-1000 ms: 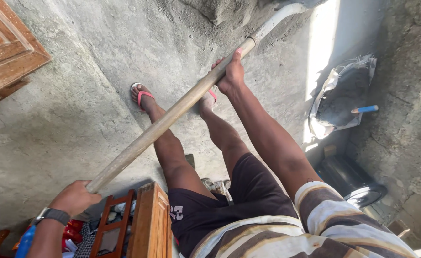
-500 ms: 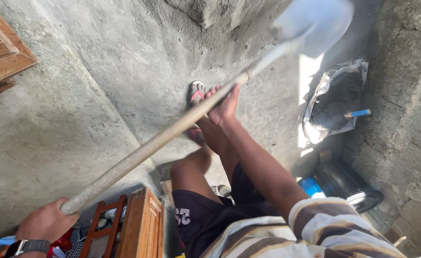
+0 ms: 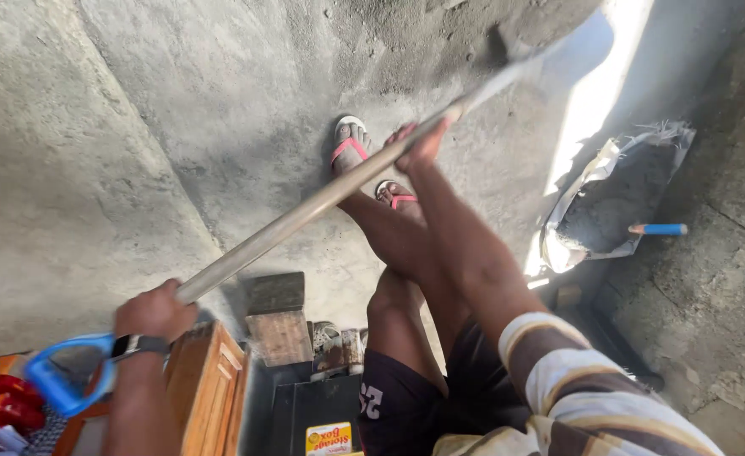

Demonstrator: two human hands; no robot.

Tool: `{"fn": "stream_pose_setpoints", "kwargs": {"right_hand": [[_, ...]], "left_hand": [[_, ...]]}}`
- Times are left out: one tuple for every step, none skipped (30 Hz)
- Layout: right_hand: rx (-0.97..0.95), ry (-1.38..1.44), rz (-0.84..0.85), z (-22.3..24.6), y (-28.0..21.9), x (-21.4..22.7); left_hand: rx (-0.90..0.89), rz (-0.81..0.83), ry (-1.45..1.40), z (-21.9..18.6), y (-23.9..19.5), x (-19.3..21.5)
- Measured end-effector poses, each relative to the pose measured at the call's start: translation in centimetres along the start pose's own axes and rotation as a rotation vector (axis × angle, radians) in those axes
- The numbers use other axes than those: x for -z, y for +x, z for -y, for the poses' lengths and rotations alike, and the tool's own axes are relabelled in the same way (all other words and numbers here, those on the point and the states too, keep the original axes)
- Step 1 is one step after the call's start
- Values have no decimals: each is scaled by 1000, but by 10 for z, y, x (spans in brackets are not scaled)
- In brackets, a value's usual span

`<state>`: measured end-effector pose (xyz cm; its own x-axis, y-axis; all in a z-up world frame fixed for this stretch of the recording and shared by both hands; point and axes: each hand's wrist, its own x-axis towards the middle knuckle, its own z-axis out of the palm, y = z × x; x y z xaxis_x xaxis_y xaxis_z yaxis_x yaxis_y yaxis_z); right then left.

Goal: Mixing and moving wet cement on a concrete floor using a shovel

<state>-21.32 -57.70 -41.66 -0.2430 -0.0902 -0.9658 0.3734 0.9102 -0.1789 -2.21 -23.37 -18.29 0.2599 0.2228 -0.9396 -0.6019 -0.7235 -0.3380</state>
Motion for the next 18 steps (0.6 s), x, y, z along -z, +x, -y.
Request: {"fn": "stream_pose_setpoints", "kwargs": {"right_hand": [[-18,-9,97,16,28,4],[-39,-17,193,30,56,10],[-25,-30,190,32,48,15],[4,-56,245,35,36,21],[38,-82,321,45,24,12],[55,-96,341,54,6,10],[71,-119,282,53,-15,20],[87,-140,224,53,-36,30],[96,-143,232,58,-36,37],[104,-196,238,65,-37,45],[110,-250,251,68,-38,50],[115,-256,265,74,-51,53],[113,-292,262,79,-62,53],[111,-328,259,85,-73,53],[111,-331,269,93,-75,54],[113,-361,286,100,-75,54],[116,-387,302,107,-75,55],[117,-387,310,111,-80,59]], "left_hand": [[-24,-67,-58,-14,0,-14],[-46,-135,-116,-27,-1,-30],[-57,-128,-130,-31,-3,-43],[-41,-134,-158,-33,-8,-55],[-23,-160,-198,-41,-12,-59],[-32,-173,-223,-48,-12,-75],[-37,-154,-240,-47,-17,-95],[-42,-135,-257,-45,-23,-116],[-47,-142,-266,-47,-28,-135],[-37,-169,-278,-50,-34,-155],[-21,-198,-294,-51,-41,-175],[-20,-209,-306,-55,-55,-173],[-33,-157,-307,-60,-68,-171],[-47,-105,-307,-64,-82,-168],[-42,-111,-314,-69,-89,-170],[-58,-59,-371,-74,-95,-171],[-76,-7,-424,-77,-100,-173],[-75,-14,-428,-78,-126,-155]]}}
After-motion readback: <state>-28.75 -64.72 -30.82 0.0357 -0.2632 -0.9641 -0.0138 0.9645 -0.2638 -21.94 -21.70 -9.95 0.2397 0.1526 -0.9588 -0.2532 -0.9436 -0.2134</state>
